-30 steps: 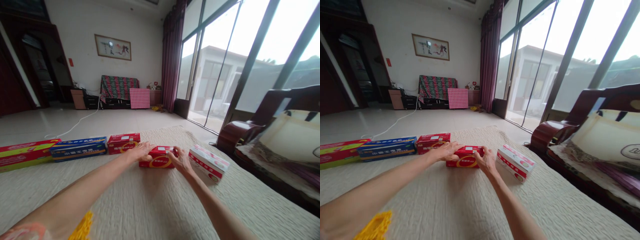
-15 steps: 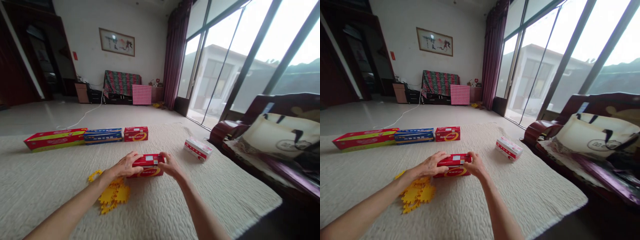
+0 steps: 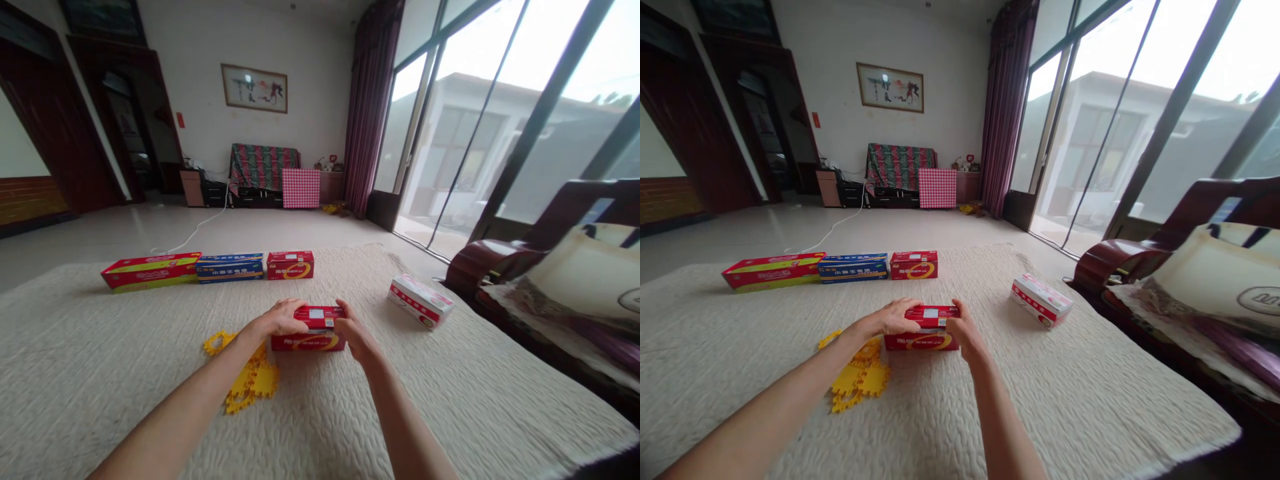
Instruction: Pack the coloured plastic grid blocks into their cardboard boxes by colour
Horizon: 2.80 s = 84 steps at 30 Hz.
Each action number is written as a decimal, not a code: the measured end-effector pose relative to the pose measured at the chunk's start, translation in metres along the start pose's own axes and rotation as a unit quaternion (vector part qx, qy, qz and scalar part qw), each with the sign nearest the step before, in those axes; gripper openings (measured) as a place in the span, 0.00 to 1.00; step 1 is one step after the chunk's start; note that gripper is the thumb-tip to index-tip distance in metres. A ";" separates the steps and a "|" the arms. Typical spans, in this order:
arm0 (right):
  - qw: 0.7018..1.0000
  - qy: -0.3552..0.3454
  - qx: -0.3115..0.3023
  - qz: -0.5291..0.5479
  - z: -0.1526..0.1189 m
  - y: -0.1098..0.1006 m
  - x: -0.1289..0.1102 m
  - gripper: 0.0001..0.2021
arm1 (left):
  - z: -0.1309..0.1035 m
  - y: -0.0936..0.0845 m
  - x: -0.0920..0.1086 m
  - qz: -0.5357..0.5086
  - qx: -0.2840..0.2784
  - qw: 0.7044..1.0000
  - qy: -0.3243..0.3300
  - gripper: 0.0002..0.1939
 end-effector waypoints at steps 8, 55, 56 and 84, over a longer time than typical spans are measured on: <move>0.997 -0.008 -0.001 -0.073 0.001 -0.006 -0.006 0.41 | 0.001 -0.003 0.007 0.024 -0.038 0.999 0.025 0.36; 0.956 -0.154 0.187 -0.165 0.010 -0.025 -0.013 0.24 | -0.014 -0.019 -0.051 -0.122 0.299 0.936 -0.138 0.29; 0.953 -0.150 0.199 -0.171 0.011 -0.028 -0.012 0.23 | -0.012 -0.020 -0.053 -0.119 0.305 0.932 -0.156 0.28; 0.886 -0.104 0.108 -0.438 -0.003 -0.051 -0.036 0.21 | -0.017 -0.036 -0.067 -0.028 0.106 0.982 -0.154 0.18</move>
Point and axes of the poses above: each hand's wrist, its own z-axis towards the middle knuckle, its own y-axis out of the palm, x = y × z, the point moved 5 cm from there along z, towards the middle knuckle, and after that the axes turned 1 degree about -x, right-handed, at the moved point
